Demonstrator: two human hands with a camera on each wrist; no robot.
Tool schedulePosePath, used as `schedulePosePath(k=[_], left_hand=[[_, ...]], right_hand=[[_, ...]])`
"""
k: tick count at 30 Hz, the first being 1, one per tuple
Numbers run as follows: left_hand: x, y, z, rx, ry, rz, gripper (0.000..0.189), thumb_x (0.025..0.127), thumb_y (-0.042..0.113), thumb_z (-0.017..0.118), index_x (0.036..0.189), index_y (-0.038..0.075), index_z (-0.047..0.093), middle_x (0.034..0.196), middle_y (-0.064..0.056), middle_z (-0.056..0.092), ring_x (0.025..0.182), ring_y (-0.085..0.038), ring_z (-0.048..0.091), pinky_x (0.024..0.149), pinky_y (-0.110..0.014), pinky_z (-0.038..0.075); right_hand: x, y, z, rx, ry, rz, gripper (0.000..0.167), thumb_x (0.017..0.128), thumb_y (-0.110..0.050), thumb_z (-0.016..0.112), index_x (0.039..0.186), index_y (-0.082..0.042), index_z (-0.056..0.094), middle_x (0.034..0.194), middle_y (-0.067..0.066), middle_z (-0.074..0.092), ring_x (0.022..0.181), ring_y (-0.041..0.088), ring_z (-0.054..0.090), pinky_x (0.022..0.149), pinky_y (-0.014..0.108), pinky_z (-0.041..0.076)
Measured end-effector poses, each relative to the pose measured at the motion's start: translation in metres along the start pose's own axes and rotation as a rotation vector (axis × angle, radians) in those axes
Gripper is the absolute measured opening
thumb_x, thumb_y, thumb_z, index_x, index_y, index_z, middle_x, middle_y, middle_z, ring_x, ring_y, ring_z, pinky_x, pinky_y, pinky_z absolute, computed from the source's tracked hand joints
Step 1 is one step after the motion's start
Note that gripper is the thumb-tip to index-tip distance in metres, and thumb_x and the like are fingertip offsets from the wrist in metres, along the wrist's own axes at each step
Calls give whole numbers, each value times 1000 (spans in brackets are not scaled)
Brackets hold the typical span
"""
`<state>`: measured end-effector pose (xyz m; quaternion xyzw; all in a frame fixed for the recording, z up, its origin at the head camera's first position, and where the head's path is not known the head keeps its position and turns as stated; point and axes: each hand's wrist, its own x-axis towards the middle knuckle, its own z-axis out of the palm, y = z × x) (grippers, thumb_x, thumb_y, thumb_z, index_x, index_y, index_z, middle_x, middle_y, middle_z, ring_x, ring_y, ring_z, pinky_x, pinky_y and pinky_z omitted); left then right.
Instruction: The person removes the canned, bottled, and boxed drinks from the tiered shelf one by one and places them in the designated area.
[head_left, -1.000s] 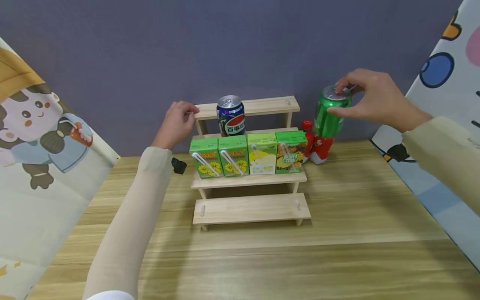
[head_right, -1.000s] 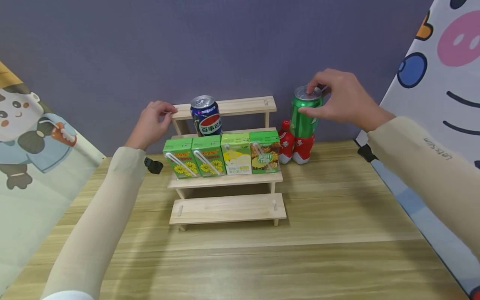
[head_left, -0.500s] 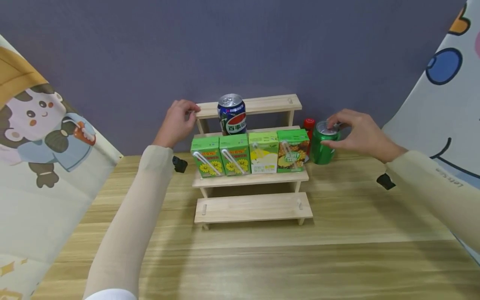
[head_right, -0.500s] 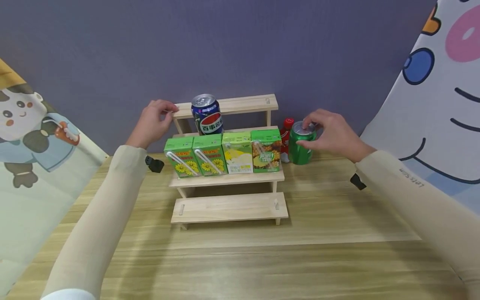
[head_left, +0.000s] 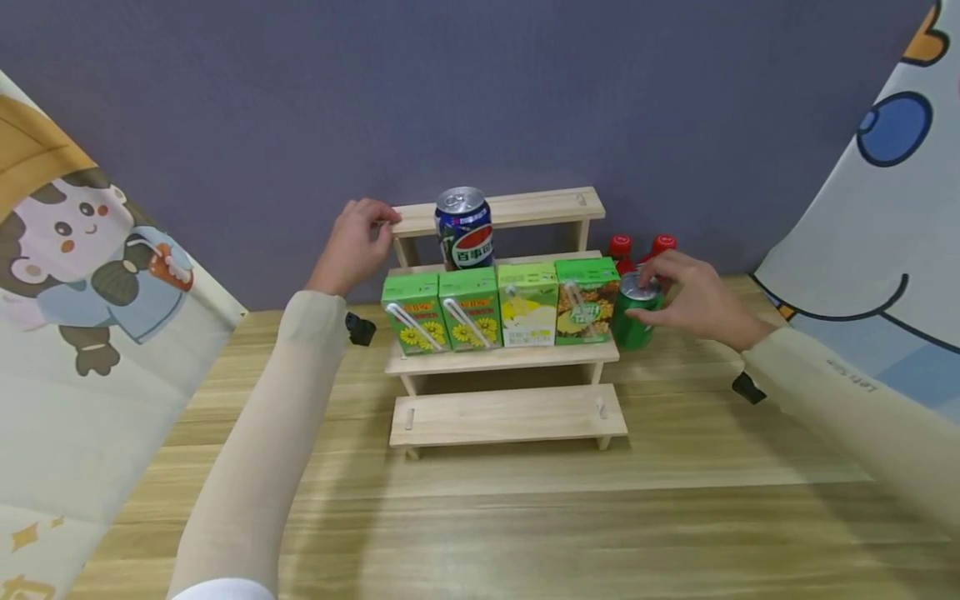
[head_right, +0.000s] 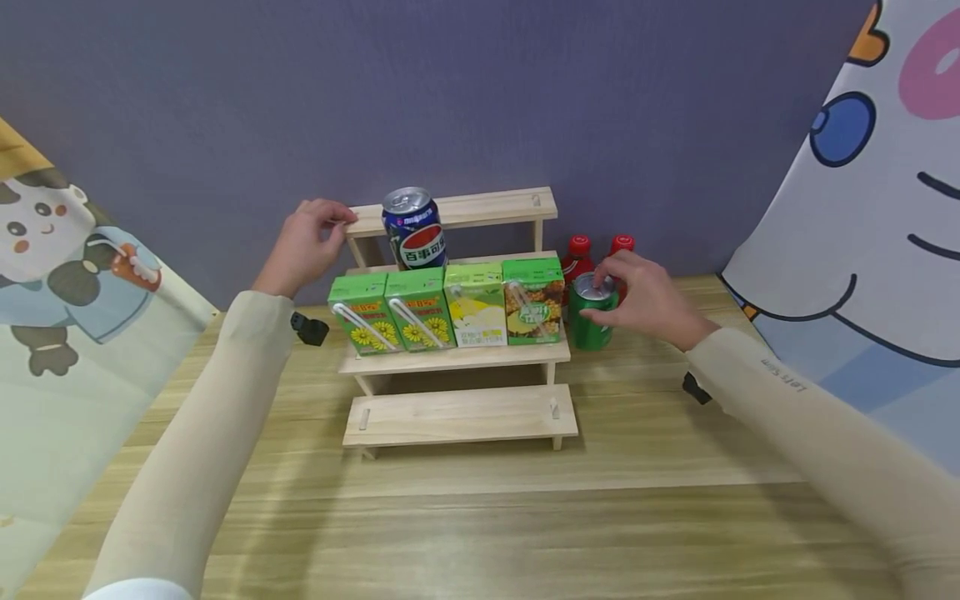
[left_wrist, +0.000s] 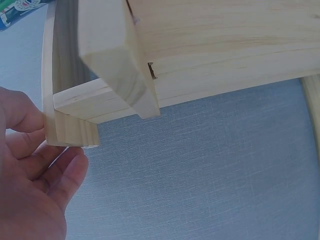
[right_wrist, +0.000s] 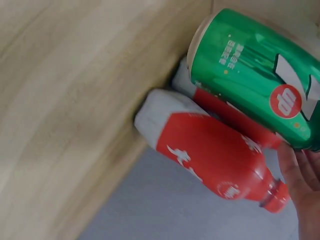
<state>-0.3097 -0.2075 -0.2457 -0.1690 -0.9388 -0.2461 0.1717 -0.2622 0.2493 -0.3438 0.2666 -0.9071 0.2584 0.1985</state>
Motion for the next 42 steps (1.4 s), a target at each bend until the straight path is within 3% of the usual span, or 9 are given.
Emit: schedulePosePath(k=[15,22,27,31,36,38,42], left_hand=[[-1,2,-1,-1,10,16,23,98,12,46,110,4,64,118,-10,56,106,-26,45,90,-41,40],[0,2,-2,-5,13,17,23,98,12,46,110,4,64,119,-9,55,107,-25,46,91,-41,40],[-1,1,-1,-5,10,19,23,98,11,47,110,4,64,118,-10,56,107,-26,46,91,-41,40],[-2,1,-2,-7,7,11,23,98,11,47,109,3,64,118,-10,55,107,-27,45,91,-42,40],[-3,1,-1,-7,8,10,23,98,12,46,109,4,64,118,-9,55,107,-26,45,90,-41,40],[-3,1,-2,-9,10,13,23,98,12,46,110,4,64,118,-9,55,107,-26,45,90,-41,40],[-4,2,-2,-13,9,17,23,98,12,46,110,3,64,119,-9,55,108,-26,45,90,-41,40]], right_hand=[[-5,7,19,-46,13,17,37,64,-27,88,89,-15,64,94,-2,56,66,13,46,55,34,42],[-6,6,21,-41,13,9,38,66,-23,87,93,-12,63,94,0,56,73,15,48,62,37,43],[-7,6,22,-48,4,2,39,67,-22,87,93,-9,61,95,3,56,75,18,49,61,37,43],[-4,6,17,-33,22,-37,39,66,-21,88,93,-8,63,99,4,55,77,18,51,58,33,44],[6,-2,0,3,71,-93,37,65,-14,88,94,-5,66,108,10,57,94,27,54,73,42,46],[11,-7,-8,-4,80,-95,35,66,-13,87,93,-5,66,110,12,57,100,29,53,78,47,44],[19,-19,-23,-13,77,-77,32,70,-14,84,94,-8,64,114,11,56,99,29,53,78,45,44]])
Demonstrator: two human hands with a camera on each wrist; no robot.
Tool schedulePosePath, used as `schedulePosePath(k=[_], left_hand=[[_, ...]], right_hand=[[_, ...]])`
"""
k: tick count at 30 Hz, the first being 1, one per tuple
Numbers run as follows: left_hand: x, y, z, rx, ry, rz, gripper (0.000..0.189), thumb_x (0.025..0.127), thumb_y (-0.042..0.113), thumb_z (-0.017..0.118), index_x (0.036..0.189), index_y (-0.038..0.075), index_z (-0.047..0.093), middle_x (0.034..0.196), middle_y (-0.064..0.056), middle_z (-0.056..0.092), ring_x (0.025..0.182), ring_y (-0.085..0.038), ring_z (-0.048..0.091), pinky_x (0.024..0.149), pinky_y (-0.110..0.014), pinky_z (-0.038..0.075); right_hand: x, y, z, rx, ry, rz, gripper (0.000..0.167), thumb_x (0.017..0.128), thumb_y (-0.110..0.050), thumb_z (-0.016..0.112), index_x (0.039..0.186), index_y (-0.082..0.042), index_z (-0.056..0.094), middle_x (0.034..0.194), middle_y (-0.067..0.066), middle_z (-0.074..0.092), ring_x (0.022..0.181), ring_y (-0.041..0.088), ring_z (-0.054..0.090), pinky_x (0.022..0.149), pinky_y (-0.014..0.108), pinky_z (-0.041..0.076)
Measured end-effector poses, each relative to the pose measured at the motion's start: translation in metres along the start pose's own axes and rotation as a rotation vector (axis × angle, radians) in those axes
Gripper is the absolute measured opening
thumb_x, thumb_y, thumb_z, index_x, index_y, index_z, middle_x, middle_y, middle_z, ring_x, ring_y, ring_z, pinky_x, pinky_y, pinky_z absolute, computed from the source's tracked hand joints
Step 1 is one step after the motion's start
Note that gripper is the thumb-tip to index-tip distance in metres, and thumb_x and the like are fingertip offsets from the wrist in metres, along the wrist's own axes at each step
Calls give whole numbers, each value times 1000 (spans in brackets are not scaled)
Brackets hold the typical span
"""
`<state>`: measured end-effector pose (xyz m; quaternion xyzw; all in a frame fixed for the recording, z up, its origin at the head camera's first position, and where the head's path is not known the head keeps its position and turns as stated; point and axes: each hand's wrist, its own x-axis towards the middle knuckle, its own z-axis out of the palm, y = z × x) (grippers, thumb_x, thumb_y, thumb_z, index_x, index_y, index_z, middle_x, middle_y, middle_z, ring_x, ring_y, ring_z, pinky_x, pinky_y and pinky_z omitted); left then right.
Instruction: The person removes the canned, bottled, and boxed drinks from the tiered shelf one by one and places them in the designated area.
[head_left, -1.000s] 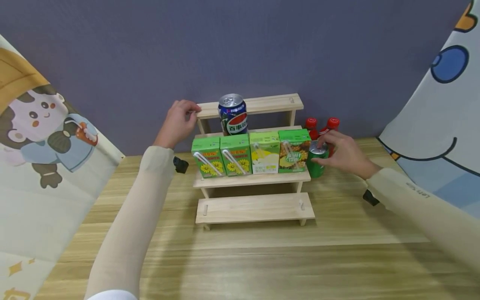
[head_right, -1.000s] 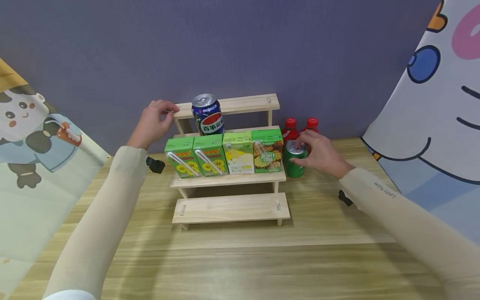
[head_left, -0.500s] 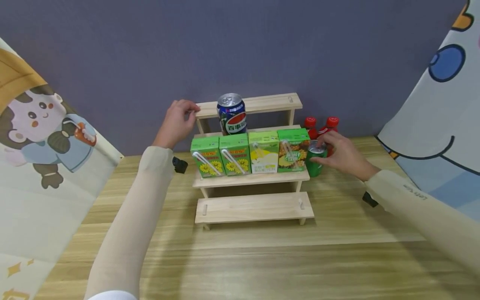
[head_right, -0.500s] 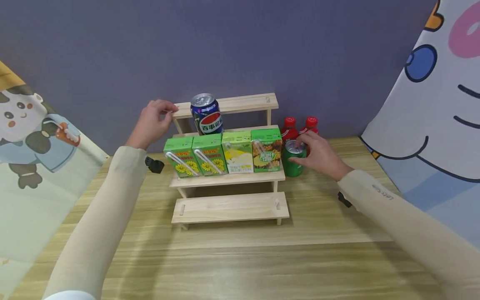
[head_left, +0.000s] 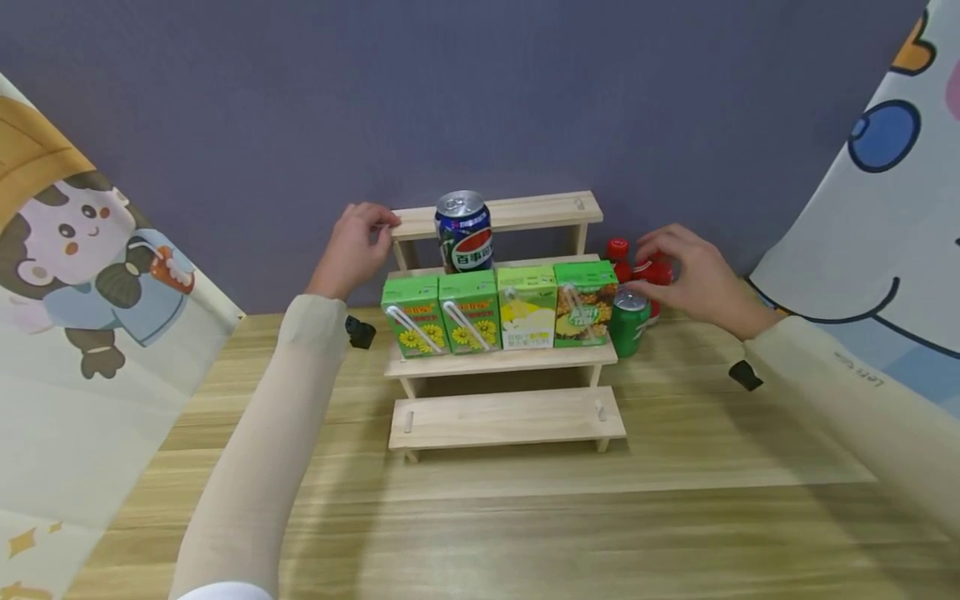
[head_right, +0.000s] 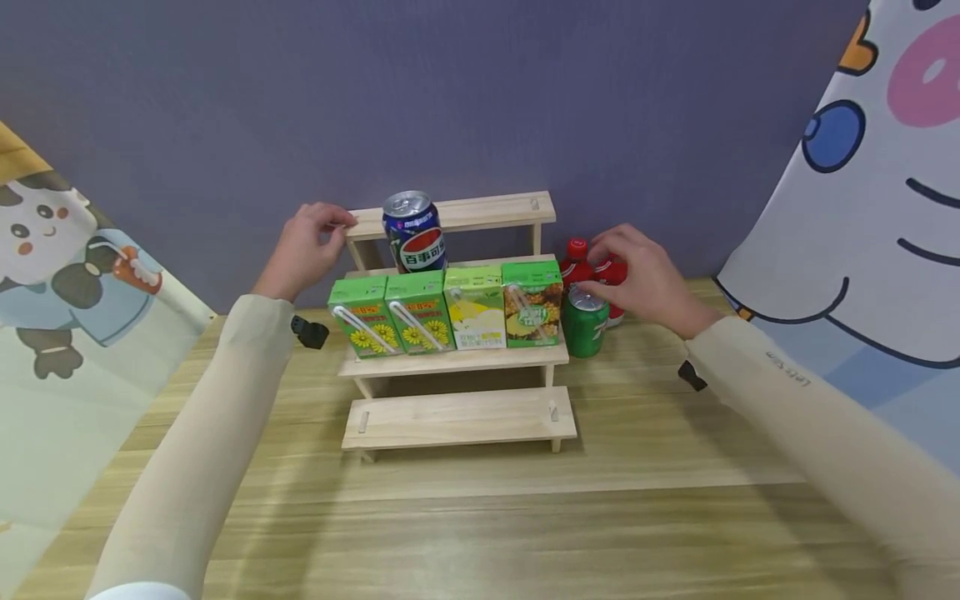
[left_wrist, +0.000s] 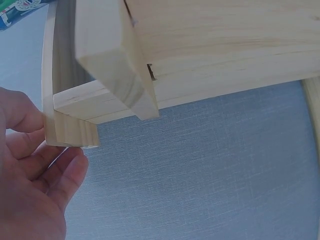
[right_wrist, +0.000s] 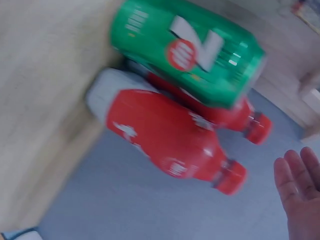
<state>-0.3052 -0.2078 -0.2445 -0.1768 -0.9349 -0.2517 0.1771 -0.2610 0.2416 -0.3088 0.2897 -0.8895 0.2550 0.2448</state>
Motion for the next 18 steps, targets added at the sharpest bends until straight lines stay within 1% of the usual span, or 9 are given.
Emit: schedulePosePath(k=[2,4,6,10,14,18], left_hand=[[0,0,-1,-3,-2,1,23,98,12,46,110,3,64,119,-9,55,108,-26,45,90,-41,40],[-1,0,-1,-2,-5,1,24,98,12,46,111,3,64,120,-10,55,108,-26,45,90,-41,40],[-1,0,-3,-2,-6,0,24,98,12,45,111,3,64,120,-10,55,108,-26,45,90,-41,40],[-2,0,-4,3,-1,2,24,98,12,46,111,3,64,119,-9,55,108,-26,46,90,-41,40],[-2,1,-4,6,-4,1,23,98,12,46,110,4,64,117,-9,56,107,-25,46,91,-41,40],[-1,1,-3,1,-5,3,23,97,11,46,110,3,64,117,-10,56,106,-26,46,91,-42,39]], right_hand=[[6,-6,-7,2,1,6,30,73,-15,83,95,-8,63,116,10,55,98,28,53,77,44,43],[14,-12,-13,6,8,-5,29,75,-15,81,97,-8,63,117,9,56,96,27,54,77,42,43],[22,-18,-19,9,19,-27,28,77,-15,79,99,-6,64,118,9,56,94,25,55,76,39,42],[40,-34,-26,27,26,-77,25,82,-14,75,102,-7,63,119,6,56,93,20,54,78,33,41],[59,-55,-29,44,7,-131,21,86,-17,70,104,-9,62,118,2,55,95,18,53,80,32,41],[80,-76,-26,53,-16,-214,20,88,-18,68,105,-9,61,115,1,55,97,17,53,80,34,42]])
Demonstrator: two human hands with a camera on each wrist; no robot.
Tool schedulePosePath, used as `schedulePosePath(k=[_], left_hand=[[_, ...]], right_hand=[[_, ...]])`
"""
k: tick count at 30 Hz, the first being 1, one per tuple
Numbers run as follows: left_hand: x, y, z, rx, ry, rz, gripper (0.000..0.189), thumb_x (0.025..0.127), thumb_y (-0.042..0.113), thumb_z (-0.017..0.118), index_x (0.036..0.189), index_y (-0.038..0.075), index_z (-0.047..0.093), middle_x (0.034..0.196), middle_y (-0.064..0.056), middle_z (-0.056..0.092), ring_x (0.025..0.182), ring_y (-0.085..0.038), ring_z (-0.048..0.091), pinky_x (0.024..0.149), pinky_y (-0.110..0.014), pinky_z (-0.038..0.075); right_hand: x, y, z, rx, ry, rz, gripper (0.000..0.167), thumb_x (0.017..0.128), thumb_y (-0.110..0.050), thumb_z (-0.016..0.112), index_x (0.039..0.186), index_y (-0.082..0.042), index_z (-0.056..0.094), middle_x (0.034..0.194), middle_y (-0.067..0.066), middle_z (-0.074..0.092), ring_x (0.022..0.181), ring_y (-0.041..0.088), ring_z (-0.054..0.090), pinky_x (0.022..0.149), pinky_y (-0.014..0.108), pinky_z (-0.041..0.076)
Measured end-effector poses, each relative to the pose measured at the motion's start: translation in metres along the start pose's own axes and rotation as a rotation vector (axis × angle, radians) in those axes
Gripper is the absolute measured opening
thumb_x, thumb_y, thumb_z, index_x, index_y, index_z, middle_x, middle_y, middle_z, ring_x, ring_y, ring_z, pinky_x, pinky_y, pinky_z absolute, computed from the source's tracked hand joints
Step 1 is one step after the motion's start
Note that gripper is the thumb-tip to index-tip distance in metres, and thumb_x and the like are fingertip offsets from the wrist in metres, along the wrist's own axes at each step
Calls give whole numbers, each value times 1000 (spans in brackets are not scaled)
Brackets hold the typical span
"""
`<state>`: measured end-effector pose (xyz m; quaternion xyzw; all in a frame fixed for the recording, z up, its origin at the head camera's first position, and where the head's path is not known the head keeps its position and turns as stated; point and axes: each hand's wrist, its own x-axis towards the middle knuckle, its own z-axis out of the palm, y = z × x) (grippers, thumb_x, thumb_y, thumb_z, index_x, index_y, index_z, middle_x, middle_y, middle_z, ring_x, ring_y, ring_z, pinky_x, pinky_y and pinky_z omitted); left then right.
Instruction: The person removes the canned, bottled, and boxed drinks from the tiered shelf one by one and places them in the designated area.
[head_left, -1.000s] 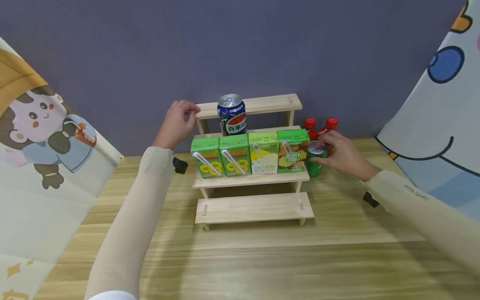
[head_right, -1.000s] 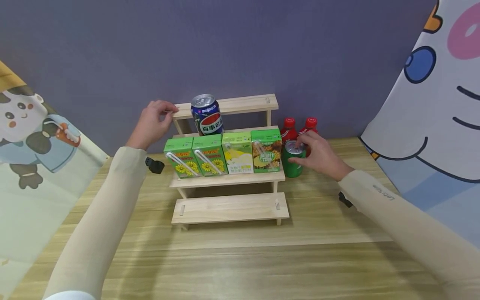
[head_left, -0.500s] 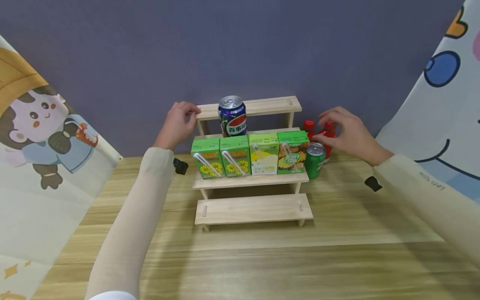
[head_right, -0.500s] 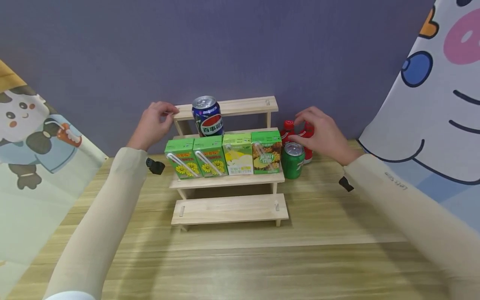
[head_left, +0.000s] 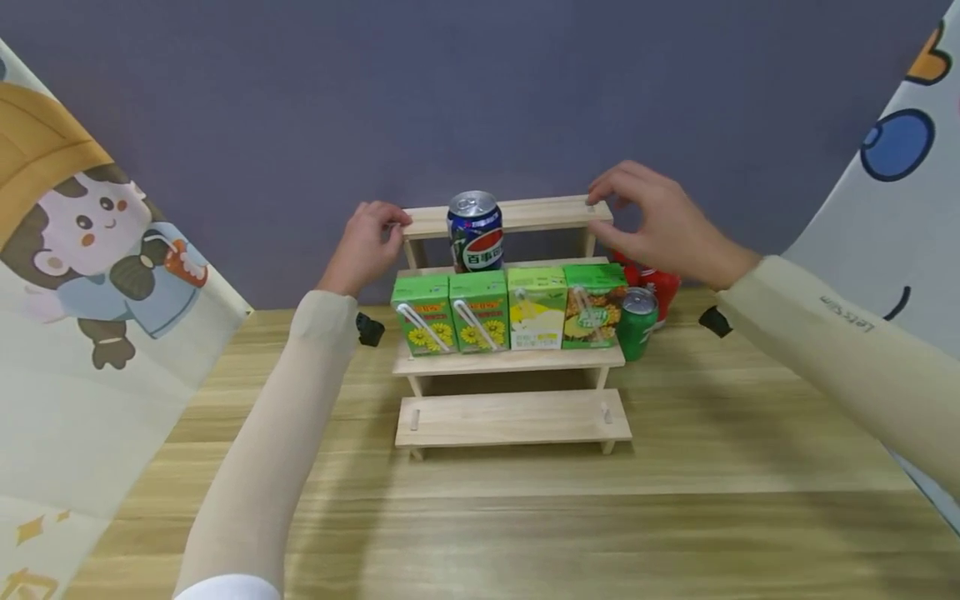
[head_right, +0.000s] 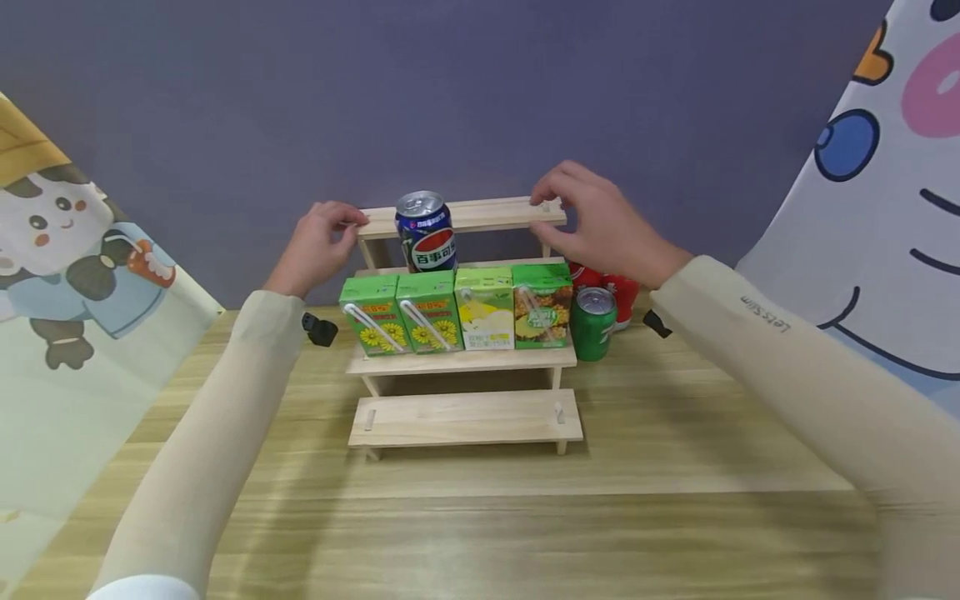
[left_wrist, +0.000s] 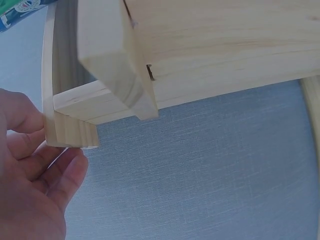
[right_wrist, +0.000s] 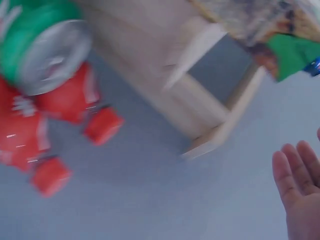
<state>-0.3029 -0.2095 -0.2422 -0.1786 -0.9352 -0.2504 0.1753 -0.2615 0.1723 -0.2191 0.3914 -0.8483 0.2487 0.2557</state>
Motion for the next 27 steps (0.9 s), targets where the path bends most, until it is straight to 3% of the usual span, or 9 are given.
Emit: schedulePosePath(k=[8,14,21,27], left_hand=[[1,0,4,-4,-4,9,23,97,9,47,109,2,64,116,-10,56,104,-26,45,89,-41,39],[2,0,5,2,-3,5,24,97,11,46,110,3,64,116,-10,56,105,-25,45,88,-40,40],[1,-1,5,0,9,19,26,98,13,44,111,4,64,114,-9,57,102,-24,46,87,-40,40],[0,-1,4,8,9,10,27,99,15,43,113,5,64,115,-8,57,103,-23,46,86,-39,41]], right_hand=[[47,-29,18,46,-83,-71,27,90,-25,65,111,-9,60,110,3,55,99,15,51,86,37,43],[73,-43,33,40,-217,-54,37,89,-36,64,114,-10,58,115,4,53,105,18,50,91,39,42],[85,-48,39,-11,-390,14,47,88,-43,63,121,-13,52,120,3,47,113,24,48,92,43,41],[91,-52,36,-25,-404,4,50,86,-42,67,123,-12,52,121,5,48,114,26,48,94,44,40]])
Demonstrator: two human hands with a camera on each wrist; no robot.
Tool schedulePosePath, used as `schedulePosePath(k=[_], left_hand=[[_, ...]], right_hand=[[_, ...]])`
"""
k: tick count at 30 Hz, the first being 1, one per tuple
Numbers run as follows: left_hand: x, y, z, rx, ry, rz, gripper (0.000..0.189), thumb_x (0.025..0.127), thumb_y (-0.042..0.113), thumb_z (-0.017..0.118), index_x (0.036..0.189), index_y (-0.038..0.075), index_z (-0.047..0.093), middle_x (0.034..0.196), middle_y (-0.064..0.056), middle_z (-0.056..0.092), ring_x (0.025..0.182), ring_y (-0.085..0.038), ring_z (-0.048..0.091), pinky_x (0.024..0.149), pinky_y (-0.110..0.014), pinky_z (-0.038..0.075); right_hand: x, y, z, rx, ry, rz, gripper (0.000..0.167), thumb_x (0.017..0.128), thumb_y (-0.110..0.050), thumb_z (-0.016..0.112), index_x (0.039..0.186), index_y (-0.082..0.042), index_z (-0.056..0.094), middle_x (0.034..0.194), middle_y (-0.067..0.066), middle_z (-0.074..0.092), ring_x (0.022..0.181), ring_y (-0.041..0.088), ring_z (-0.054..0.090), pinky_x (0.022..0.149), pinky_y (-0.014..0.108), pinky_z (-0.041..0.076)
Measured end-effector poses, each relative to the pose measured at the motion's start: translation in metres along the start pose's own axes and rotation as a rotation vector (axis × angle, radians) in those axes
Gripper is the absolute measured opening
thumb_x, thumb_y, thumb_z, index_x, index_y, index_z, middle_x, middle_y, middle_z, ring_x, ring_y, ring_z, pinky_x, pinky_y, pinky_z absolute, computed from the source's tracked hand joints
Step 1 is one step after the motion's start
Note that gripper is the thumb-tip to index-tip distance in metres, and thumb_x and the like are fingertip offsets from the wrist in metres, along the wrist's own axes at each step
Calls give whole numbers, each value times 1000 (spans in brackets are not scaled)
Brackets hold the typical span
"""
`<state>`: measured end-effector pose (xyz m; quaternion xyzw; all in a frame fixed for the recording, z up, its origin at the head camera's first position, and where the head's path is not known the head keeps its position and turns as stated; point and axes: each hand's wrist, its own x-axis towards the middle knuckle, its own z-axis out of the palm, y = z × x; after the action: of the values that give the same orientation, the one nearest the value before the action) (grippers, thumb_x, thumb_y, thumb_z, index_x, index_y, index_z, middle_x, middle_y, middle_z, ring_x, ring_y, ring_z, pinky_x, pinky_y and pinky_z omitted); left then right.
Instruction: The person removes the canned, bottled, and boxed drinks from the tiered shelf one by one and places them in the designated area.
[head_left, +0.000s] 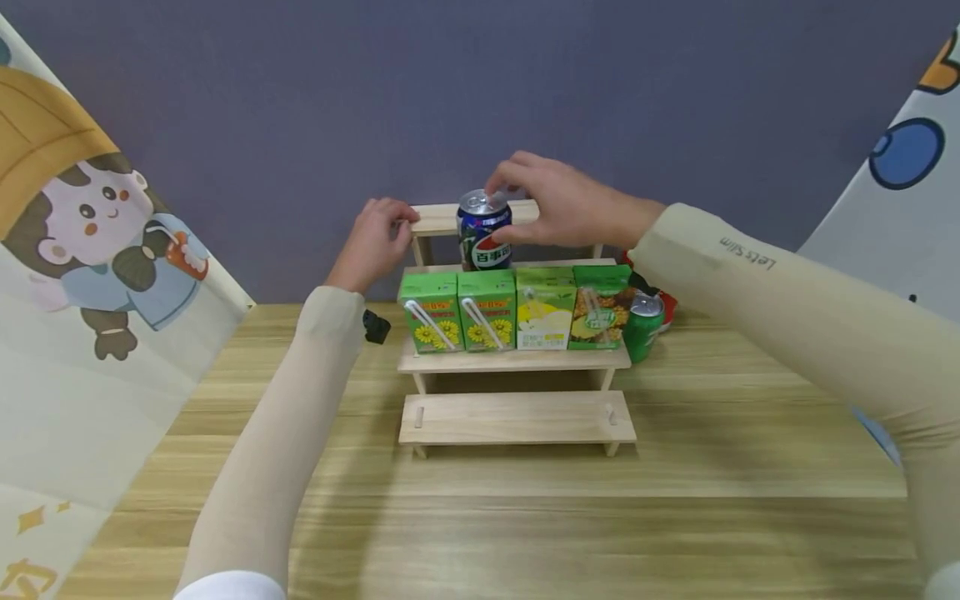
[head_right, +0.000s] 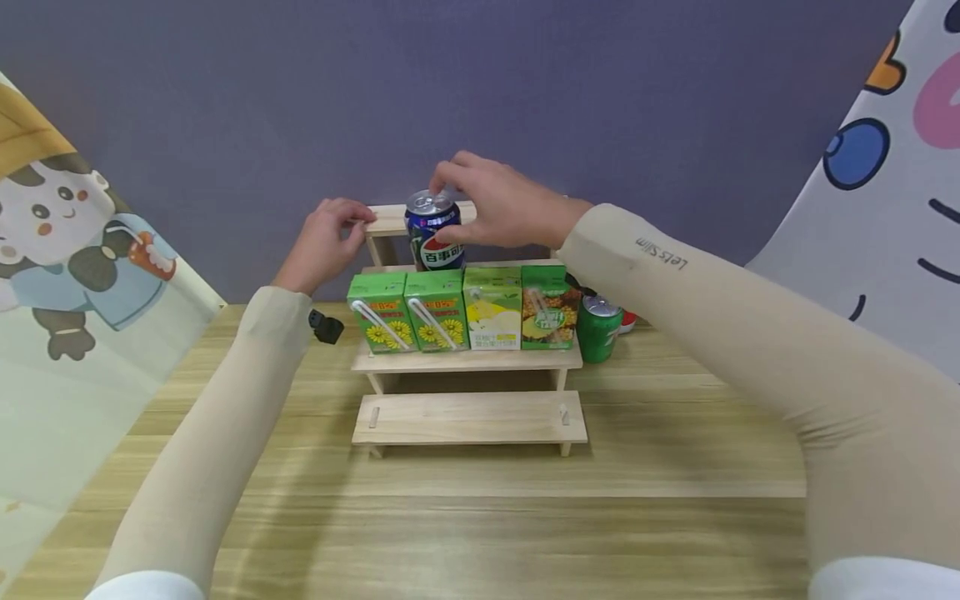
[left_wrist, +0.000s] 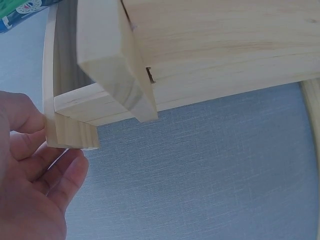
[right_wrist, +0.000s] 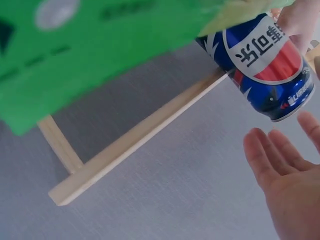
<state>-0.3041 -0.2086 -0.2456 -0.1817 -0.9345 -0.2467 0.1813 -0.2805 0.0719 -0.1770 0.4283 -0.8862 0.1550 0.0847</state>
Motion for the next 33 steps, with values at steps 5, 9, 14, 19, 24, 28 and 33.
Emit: schedulePosePath(k=[5,9,14,19,24,28,33], left_hand=[[1,0,1,0,2,2,27,98,14,44,112,4,64,115,-9,57,102,-23,46,86,-39,41],[2,1,3,-6,0,1,26,98,13,44,112,4,65,115,-9,57,102,-23,46,85,-38,42],[1,1,2,-9,3,4,26,98,13,44,111,4,65,116,-9,57,103,-23,46,85,-38,42],[1,0,1,-12,0,4,27,98,14,44,112,3,64,116,-9,57,103,-24,46,86,-39,42],[0,-2,-1,-9,4,-2,27,99,14,44,112,4,65,118,-9,57,104,-24,46,87,-39,41],[-1,-2,-1,-10,9,-5,27,98,13,44,112,4,65,118,-9,57,104,-24,46,87,-39,41],[-2,-2,0,-14,7,-5,26,98,14,44,112,4,65,118,-8,57,104,-24,46,87,-39,41]], right_hand=[[4,-4,-2,-2,-35,10,46,85,-42,68,119,-13,55,122,6,47,112,26,49,91,44,42],[8,-4,-1,2,-46,14,43,85,-41,69,113,-13,54,116,5,49,105,23,50,85,41,43],[16,-5,4,3,-41,30,42,83,-41,70,106,-12,49,104,2,51,93,20,49,78,40,42],[21,-9,6,0,-46,59,42,83,-40,71,104,-12,47,98,3,53,83,21,48,71,38,38],[22,-12,6,7,-66,86,44,84,-41,70,108,-14,46,98,4,54,80,22,47,69,38,37],[23,-14,6,4,-67,97,45,82,-42,71,106,-14,46,98,4,54,79,22,47,68,37,37],[23,-14,7,-10,-55,83,43,82,-41,72,103,-13,47,98,3,53,79,21,47,67,37,37]])
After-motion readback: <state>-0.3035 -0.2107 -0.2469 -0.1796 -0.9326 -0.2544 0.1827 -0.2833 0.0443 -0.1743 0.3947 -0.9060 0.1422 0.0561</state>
